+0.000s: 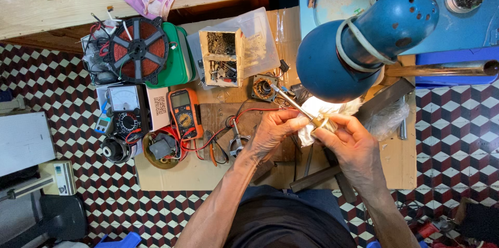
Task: The person cleans a small electric motor housing and its metal end cap with a white tissue, wiping the parts and the work area. They then use a screwdriver and pliers to work on the motor parts and hold the assembled housing up at the end.
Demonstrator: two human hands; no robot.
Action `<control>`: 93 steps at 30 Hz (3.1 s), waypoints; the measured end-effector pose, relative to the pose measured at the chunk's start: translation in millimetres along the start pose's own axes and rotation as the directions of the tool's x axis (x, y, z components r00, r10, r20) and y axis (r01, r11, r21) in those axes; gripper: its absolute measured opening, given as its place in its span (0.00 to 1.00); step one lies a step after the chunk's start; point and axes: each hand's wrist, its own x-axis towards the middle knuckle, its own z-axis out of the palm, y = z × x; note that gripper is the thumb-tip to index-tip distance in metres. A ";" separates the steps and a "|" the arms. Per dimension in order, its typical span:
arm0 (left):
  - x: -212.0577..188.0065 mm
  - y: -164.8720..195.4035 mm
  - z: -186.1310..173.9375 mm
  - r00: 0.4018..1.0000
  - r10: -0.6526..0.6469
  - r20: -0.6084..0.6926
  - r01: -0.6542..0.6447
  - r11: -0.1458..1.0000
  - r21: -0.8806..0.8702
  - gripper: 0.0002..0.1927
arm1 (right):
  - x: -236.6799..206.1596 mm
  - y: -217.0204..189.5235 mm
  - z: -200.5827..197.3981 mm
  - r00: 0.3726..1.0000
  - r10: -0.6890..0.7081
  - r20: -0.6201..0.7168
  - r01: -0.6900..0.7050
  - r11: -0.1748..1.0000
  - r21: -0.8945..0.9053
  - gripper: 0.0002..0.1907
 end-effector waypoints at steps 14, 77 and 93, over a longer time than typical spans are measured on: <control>8.7 4.2 3.9 1.000 0.010 -0.014 -0.009 0.996 0.090 0.18 | 18.9 34.2 -25.5 0.958 0.219 0.186 -0.285 0.808 0.515 0.23; -2.1 12.4 4.5 0.995 -0.094 0.021 0.095 0.991 -0.097 0.16 | -17.9 -15.1 19.8 0.911 -0.412 -0.024 0.305 0.711 -0.634 0.26; 4.3 12.7 4.8 0.996 -0.093 0.013 0.094 0.979 -0.182 0.18 | -14.7 -10.5 17.4 0.913 -0.409 -0.020 0.318 0.739 -0.594 0.25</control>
